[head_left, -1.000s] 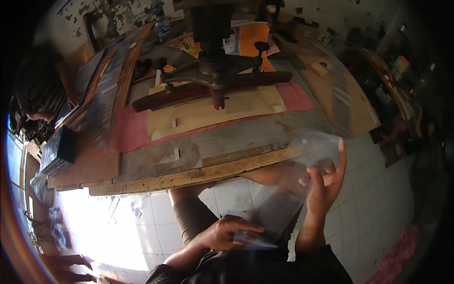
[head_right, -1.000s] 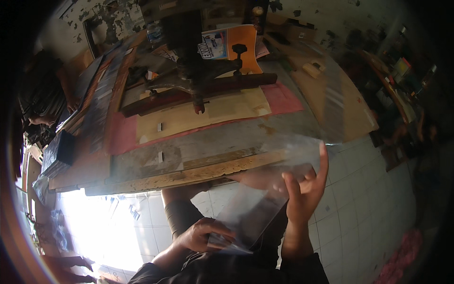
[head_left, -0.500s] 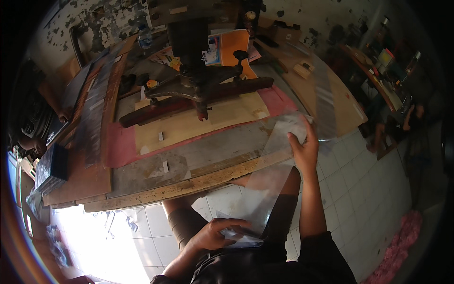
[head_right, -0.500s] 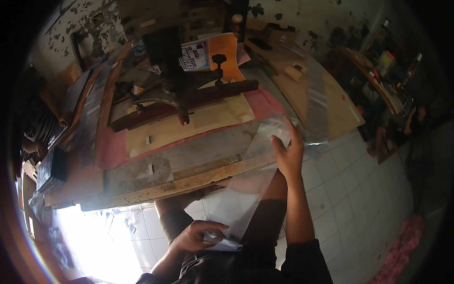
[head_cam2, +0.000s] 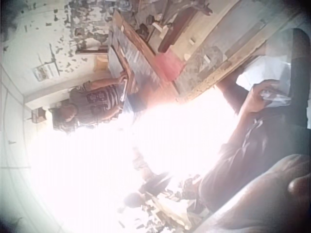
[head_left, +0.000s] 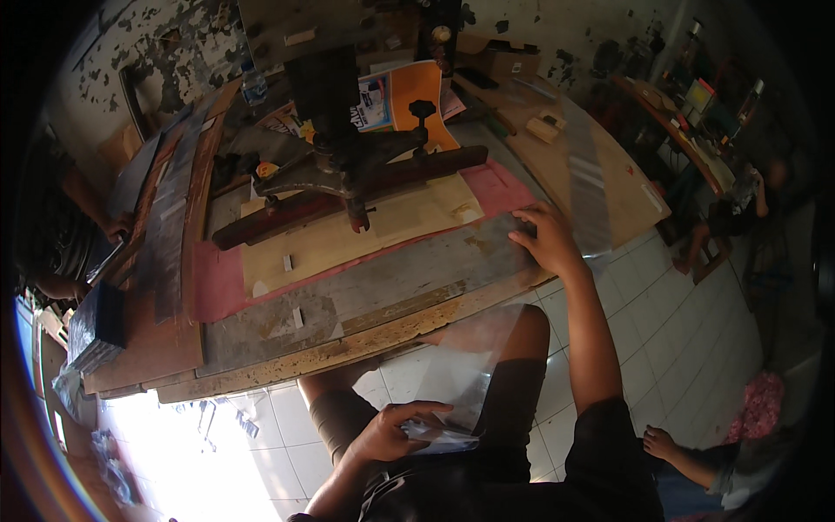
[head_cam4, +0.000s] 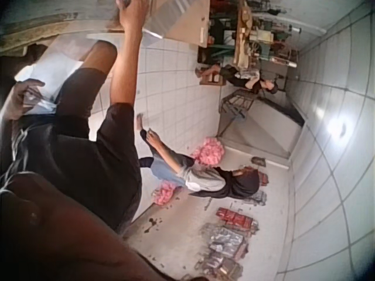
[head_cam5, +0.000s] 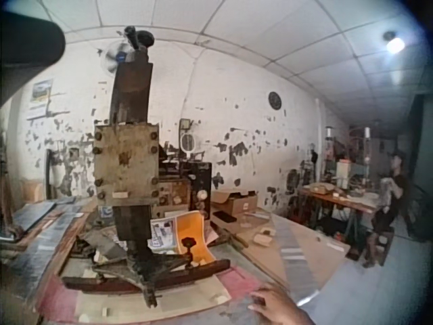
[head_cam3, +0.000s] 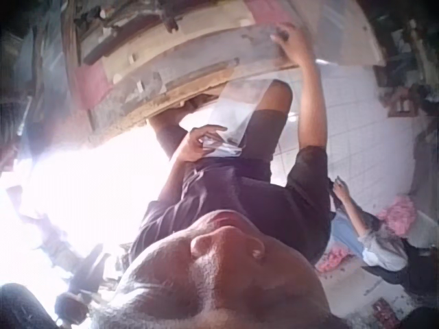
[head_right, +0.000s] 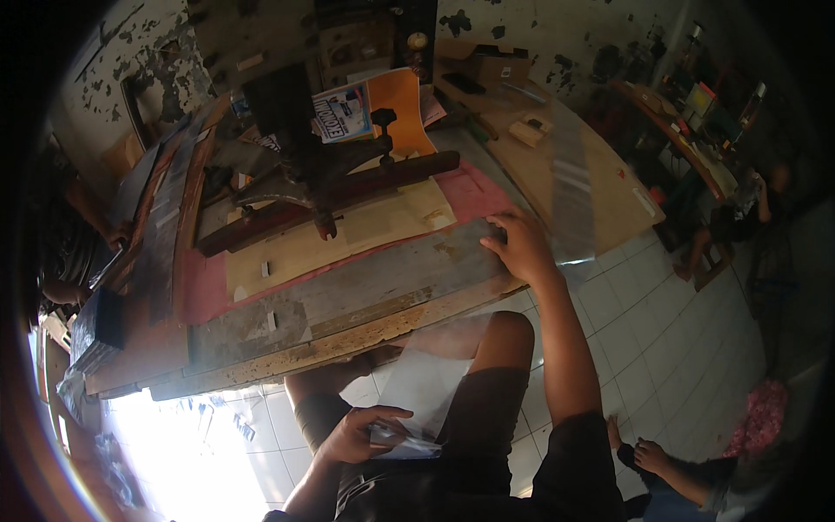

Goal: The person operates a manual press machine by repeatedly pushing down the lever to process small items placed on the work surface. They handle a stack of small rectangular objects and a clear plastic sheet, placing them under the press head and cycling the machine.

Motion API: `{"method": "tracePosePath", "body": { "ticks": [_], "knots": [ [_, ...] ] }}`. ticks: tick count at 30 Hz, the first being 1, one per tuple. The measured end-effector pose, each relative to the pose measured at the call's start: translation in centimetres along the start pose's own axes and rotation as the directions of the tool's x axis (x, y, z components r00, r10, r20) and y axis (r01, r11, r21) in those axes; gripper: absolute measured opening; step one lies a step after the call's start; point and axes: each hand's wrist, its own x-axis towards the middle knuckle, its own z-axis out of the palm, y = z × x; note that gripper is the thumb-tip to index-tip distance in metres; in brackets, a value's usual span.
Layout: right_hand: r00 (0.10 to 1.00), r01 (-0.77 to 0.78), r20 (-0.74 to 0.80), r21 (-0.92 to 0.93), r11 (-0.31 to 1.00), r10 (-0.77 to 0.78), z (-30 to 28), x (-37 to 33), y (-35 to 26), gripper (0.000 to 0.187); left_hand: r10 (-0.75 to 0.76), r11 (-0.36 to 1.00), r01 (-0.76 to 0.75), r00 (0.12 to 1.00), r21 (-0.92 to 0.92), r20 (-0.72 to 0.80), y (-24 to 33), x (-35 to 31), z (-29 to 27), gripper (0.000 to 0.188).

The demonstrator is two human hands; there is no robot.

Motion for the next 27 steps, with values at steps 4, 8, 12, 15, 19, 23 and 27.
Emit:
{"method": "tracePosePath", "body": {
  "ticks": [4,8,12,15,19,23,27],
  "knots": [
    [1.0,-0.006,-0.001,0.029,1.0,0.006,0.2,0.2,0.0,0.04,-0.015,1.0,0.015,1.0,-0.008,0.0,0.2,0.0,0.2,0.062],
    [0.999,-0.004,-0.033,0.058,0.998,0.006,0.3,0.2,0.3,0.038,0.016,1.0,-0.016,1.0,-0.014,-0.001,0.4,0.3,0.2,0.062],
    [0.998,-0.057,0.021,0.096,0.994,0.055,0.3,0.7,-0.1,0.037,0.02,1.0,-0.02,1.0,0.003,0.012,0.4,0.2,0.1,0.063],
    [0.996,-0.094,0.005,0.123,0.988,0.094,-0.1,0.5,-1.1,0.037,0.013,1.0,-0.013,1.0,0.005,0.013,0.6,0.3,0.1,0.064],
    [0.998,-0.042,-0.044,0.077,0.996,0.046,0.2,0.2,-0.6,0.039,0.008,1.0,-0.008,1.0,0.004,0.014,0.9,0.3,0.1,0.063],
    [0.996,0.016,-0.089,0.028,0.999,-0.013,0.4,-0.2,-0.7,0.04,0.017,1.0,-0.017,1.0,0.017,0.008,0.6,0.3,0.2,0.062],
    [0.991,0.052,-0.122,-0.022,0.998,-0.054,0.4,-0.6,-1.1,0.038,-0.004,1.0,0.003,1.0,0.022,0.013,0.6,0.3,0.1,0.062]
  ]
}}
